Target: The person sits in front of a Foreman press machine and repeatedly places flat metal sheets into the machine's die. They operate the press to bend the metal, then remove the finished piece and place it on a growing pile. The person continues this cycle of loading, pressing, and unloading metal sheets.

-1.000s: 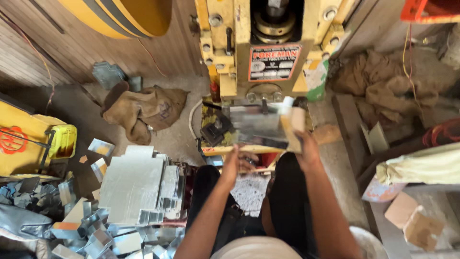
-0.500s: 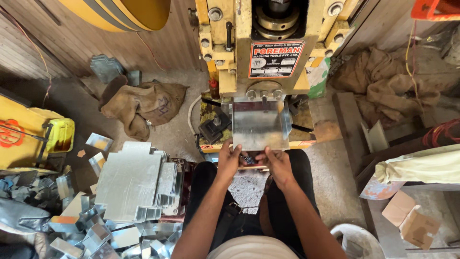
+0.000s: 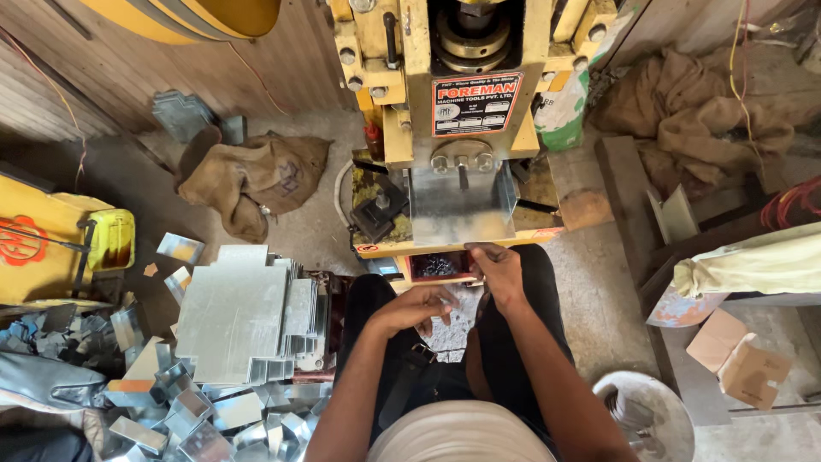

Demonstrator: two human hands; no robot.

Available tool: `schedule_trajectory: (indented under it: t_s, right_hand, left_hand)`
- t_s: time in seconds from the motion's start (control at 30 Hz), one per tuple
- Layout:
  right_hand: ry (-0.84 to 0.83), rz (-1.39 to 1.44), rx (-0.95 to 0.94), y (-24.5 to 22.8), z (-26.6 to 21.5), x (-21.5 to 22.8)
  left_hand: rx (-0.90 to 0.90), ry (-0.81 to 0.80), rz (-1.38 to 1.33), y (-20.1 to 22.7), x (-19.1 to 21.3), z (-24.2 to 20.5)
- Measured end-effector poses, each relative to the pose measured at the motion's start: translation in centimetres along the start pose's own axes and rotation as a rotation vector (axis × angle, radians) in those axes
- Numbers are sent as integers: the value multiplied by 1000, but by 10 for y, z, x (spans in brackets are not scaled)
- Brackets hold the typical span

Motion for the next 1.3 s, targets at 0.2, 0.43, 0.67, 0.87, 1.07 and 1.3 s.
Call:
schedule_trajectory:
  t_s: [0.2, 0.43, 0.67, 0.87, 1.07, 1.3]
  right_hand:
    - [35, 182, -117, 22, -4, 20]
    - [-241, 588, -143, -2, -1, 27]
    - [-485, 864, -435, -59, -18, 16]
    - [-139, 564, 135, -66, 10, 24]
    - [-169, 256, 124, -72, -5, -1]
    - [-43, 79, 153, -90, 31, 2]
  left_hand:
    - [-108, 424, -167, 59, 31, 70]
    - [-157, 302, -875, 36, 9, 119]
    - [-33, 263, -532, 22, 27, 18]
    - [-330, 577, -813, 44, 48, 7]
    - [-417, 780, -23, 58, 43, 22]
    - [-404, 981, 272, 77, 80, 39]
Point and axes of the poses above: each hand's wrist, its own z-axis towards the middle knuckle, its own x-axis out of the back of the hand, y = z × x, the point moved 6 cm from there along z, towards the middle knuckle, and after that the axes turned 10 degrees about -x, right-handed, at the moved point
